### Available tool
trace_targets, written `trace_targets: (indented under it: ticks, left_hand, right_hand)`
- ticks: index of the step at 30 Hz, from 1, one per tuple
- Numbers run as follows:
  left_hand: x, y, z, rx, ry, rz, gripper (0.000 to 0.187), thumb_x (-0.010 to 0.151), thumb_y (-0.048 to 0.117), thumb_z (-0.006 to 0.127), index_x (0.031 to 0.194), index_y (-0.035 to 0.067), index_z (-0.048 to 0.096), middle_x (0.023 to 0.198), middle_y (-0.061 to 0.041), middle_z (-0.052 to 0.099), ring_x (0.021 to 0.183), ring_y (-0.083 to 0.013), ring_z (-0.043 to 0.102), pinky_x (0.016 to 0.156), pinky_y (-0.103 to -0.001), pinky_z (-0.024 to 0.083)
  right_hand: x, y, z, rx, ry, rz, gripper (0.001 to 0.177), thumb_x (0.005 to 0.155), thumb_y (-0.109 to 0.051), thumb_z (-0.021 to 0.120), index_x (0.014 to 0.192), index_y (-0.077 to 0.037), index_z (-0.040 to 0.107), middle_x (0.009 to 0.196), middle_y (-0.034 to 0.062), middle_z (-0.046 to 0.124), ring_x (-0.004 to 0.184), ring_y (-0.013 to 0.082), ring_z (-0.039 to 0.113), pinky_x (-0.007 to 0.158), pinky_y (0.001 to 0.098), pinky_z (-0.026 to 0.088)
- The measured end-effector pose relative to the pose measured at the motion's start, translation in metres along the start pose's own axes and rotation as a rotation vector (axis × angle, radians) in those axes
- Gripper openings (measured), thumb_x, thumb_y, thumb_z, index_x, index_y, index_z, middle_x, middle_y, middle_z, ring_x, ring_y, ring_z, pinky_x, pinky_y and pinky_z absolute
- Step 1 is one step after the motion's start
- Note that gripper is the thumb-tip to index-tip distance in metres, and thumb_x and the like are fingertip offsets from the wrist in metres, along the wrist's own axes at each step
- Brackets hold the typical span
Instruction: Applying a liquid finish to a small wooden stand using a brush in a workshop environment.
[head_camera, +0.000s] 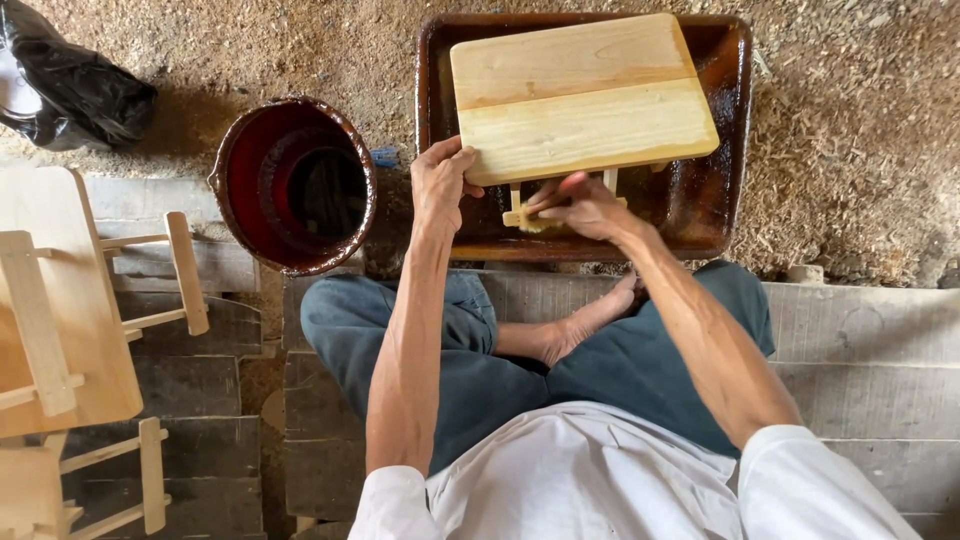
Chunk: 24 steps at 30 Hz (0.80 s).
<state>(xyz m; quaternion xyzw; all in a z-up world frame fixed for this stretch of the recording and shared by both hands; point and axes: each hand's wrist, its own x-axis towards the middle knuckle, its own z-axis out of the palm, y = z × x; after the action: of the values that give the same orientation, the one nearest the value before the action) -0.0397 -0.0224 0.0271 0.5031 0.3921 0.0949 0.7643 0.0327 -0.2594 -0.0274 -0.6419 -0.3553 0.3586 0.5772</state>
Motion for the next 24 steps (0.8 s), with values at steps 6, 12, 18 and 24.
trace_targets:
  ticks: [6,12,18,24]
  left_hand:
    - [0.003,-0.001,0.003,-0.007,0.004,0.006,0.035,0.086,0.004,0.07,0.117,-0.011,0.067,0.091,-0.03,0.064,0.055,-0.0259,0.067,0.035,-0.03,0.058]
    - [-0.001,0.001,0.004,0.0,0.005,0.036,0.033,0.086,0.003,0.069,0.115,-0.013,0.068,0.09,-0.028,0.063,0.052,-0.0245,0.065,0.035,-0.031,0.058]
    - [-0.001,0.002,0.002,0.001,0.002,0.008,0.034,0.086,0.003,0.068,0.116,-0.012,0.067,0.09,-0.029,0.063,0.047,-0.0264,0.065,0.036,-0.031,0.059]
    - [-0.001,0.001,0.005,-0.02,0.031,0.035,0.032,0.086,0.002,0.068,0.114,-0.013,0.068,0.088,-0.027,0.062,0.045,-0.0256,0.064,0.035,-0.032,0.058]
  right_hand:
    - [-0.082,0.004,-0.079,-0.574,0.106,0.056,0.001,0.094,0.003,0.072,0.094,0.004,0.073,0.103,0.0185,0.074,0.081,0.0266,0.072,0.093,0.0394,0.058]
    - [-0.043,-0.004,-0.016,-0.3,0.241,-0.088,0.008,0.085,-0.006,0.082,0.09,-0.002,0.077,0.099,0.0146,0.078,0.101,0.0283,0.075,0.094,0.0394,0.055]
    - [-0.035,-0.007,0.007,-0.414,0.181,-0.262,0.009,0.092,-0.006,0.077,0.092,0.003,0.075,0.105,0.0177,0.075,0.088,0.0281,0.075,0.091,0.0422,0.058]
    - [-0.1,-0.016,-0.079,-0.692,0.294,0.201,0.011,0.097,-0.008,0.077,0.094,0.002,0.072,0.091,0.018,0.076,0.077,0.0307,0.074,0.088,0.0443,0.057]
